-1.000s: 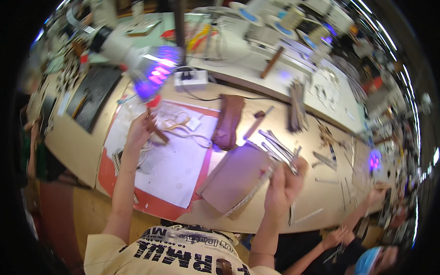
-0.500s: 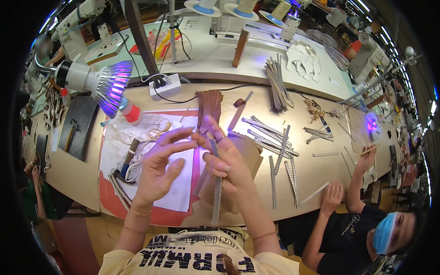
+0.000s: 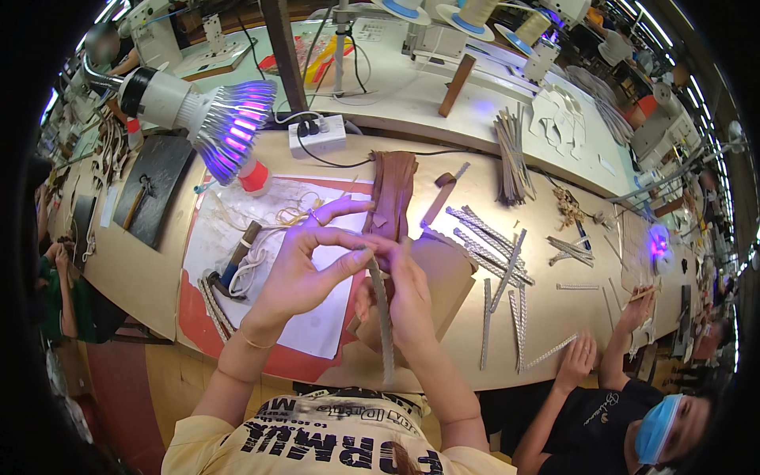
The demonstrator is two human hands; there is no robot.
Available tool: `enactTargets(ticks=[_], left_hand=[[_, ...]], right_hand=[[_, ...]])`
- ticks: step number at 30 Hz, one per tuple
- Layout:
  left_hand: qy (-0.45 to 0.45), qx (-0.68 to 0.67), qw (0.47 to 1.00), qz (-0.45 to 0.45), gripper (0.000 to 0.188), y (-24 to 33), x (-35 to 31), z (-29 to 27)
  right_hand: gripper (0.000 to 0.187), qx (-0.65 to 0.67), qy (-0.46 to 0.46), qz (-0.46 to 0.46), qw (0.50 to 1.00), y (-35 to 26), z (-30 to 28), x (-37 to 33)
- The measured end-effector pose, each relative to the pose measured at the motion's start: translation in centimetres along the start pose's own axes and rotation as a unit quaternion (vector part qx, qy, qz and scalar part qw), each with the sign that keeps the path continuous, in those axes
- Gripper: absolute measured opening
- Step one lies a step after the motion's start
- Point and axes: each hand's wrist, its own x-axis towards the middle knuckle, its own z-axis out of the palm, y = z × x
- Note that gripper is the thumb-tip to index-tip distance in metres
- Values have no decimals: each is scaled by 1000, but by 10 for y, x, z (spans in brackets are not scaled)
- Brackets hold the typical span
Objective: The person measures a braided cord against a cardboard template, applies glue from a squeeze bottle, and presses the cord onto the template. The person repeats this process with additional braided cords, aligning them along the template edges.
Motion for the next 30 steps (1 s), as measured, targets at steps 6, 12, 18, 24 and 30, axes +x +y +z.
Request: enactTargets(ticks=[6, 12, 18, 24, 30], left_hand=[[12, -203, 974, -96, 16, -21, 5, 7], [-3, -277, 950, -144, 24, -24, 7, 5], [2, -249, 955, -164, 29, -17, 11, 4], [49, -273, 954, -116, 26, -13, 6, 20], [63, -311, 936, -149, 20, -12, -2, 31]], right_hand=[[26, -191, 5, -59, 980, 2, -2, -9], [34, -58, -33, -7, 998, -6, -9, -8], [39, -47, -34, -16, 998, -9, -15, -8], [38, -127, -14, -88, 988, -4, -17, -11], [42, -238, -20, -182, 954, 5, -12, -17]])
